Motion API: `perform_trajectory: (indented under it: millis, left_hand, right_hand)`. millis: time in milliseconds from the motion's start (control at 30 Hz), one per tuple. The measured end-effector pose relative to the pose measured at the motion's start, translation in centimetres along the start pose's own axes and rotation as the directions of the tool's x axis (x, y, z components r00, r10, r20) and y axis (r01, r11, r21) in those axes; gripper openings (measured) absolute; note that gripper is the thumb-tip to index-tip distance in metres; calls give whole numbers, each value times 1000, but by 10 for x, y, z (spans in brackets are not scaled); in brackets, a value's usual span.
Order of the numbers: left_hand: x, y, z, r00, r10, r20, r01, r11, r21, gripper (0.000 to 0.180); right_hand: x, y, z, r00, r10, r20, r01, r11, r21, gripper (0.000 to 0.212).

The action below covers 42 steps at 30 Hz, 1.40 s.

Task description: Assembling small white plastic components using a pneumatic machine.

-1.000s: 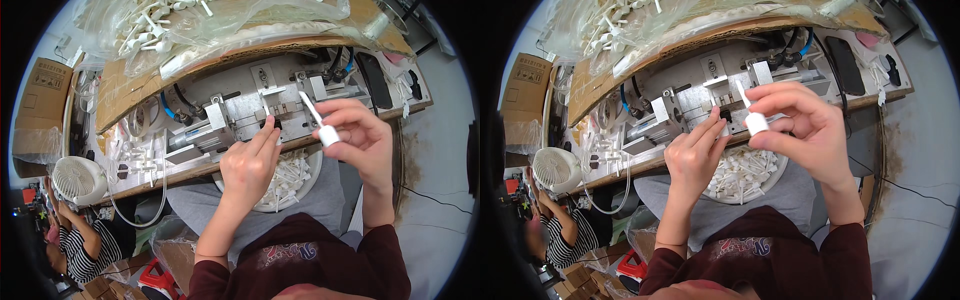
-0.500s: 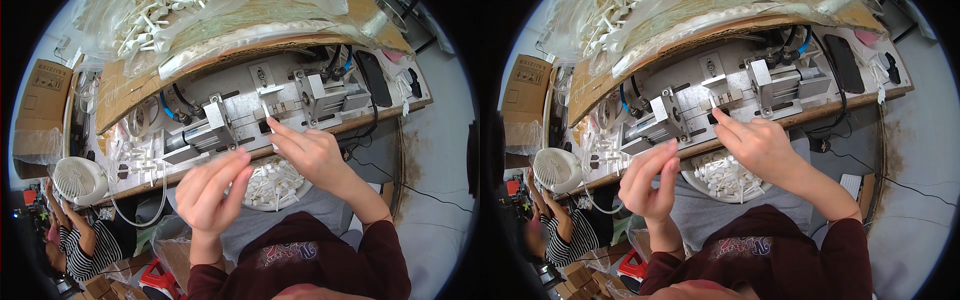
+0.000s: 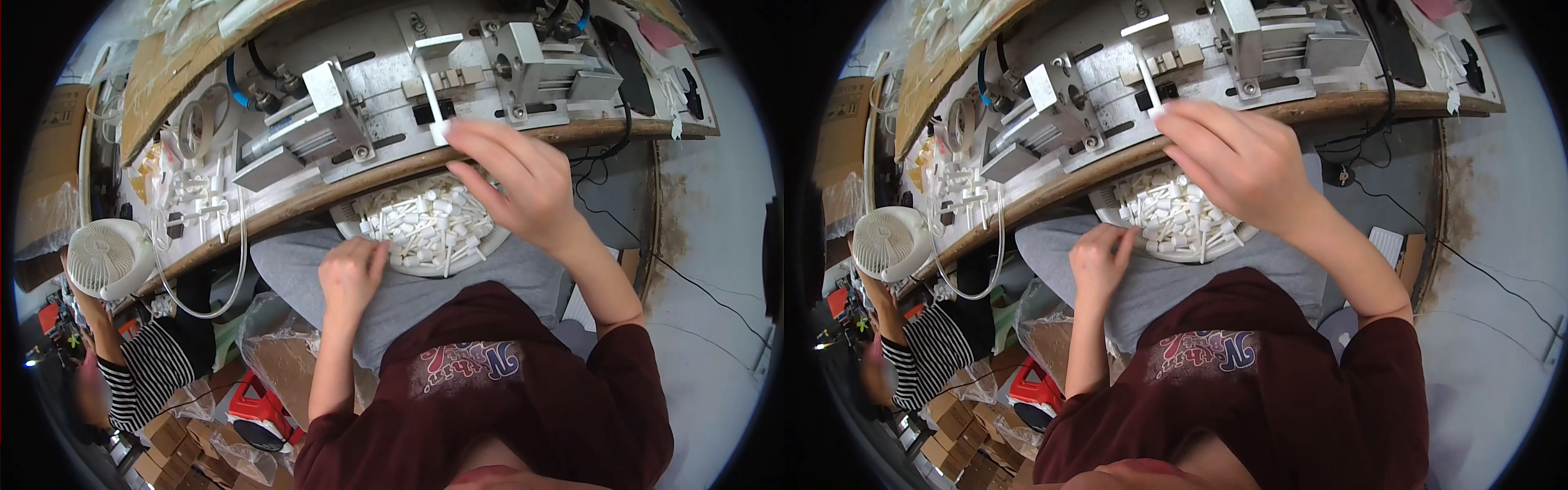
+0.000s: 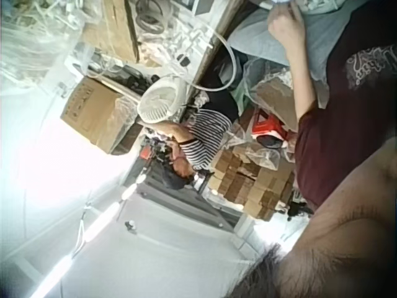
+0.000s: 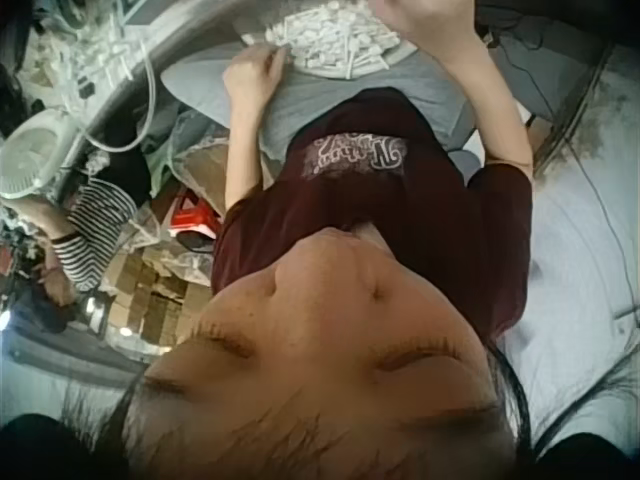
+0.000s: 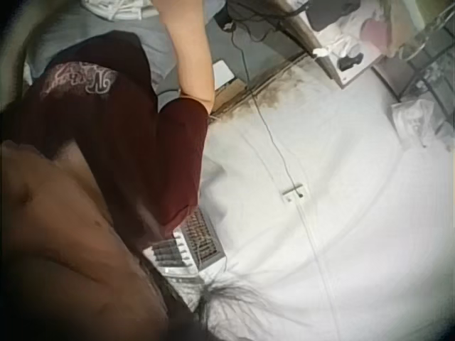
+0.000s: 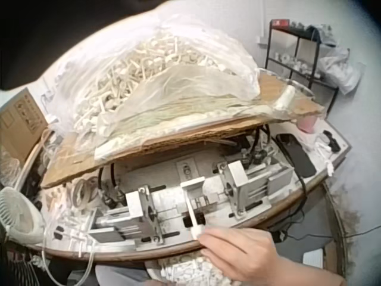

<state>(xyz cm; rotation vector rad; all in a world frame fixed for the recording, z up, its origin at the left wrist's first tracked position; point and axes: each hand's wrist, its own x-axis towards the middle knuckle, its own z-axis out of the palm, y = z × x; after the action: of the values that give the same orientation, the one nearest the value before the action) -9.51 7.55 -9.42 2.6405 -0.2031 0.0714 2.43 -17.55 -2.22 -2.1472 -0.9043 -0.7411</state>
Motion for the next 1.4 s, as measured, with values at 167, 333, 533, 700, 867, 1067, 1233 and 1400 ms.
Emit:
perform_trajectory:
  millis: [167,333,533,700,867,1067,1233,1400]
  left_hand:
    - [1,-44,30,991,-121,-52,130,953,275,28]
    - [50,-90,64,826,-474,305,364,862,353,56]
    - [62,-141,86,811,-408,420,294,904,310,58]
    - [63,-129,79,786,-430,444,346,901,261,60]
    - [65,-105,64,773,-509,378,408,856,318,56]
    - [28,-58,33,873,-410,266,283,868,409,44]
    - [-20,-19,0,989,53,141,-47,998,-44,39]
    - [20,48,-82,937,339,-80,-348,923,-166,25]
  right_hand:
    - [-100,-11,3,804,-76,589,93,996,3,43]
    - [-145,-12,63,639,-317,701,330,936,122,55]
    - [-131,13,110,509,-139,849,276,961,-9,80]
    - [-103,32,120,303,214,929,-149,973,-175,88]
    - [-117,50,139,451,249,857,-86,968,-237,82]
    - [-123,13,92,383,305,872,-233,945,-229,83]
    - [-132,-8,33,772,-19,635,4,1000,26,62]
    - [-10,-25,-29,935,-292,203,305,952,-33,37]
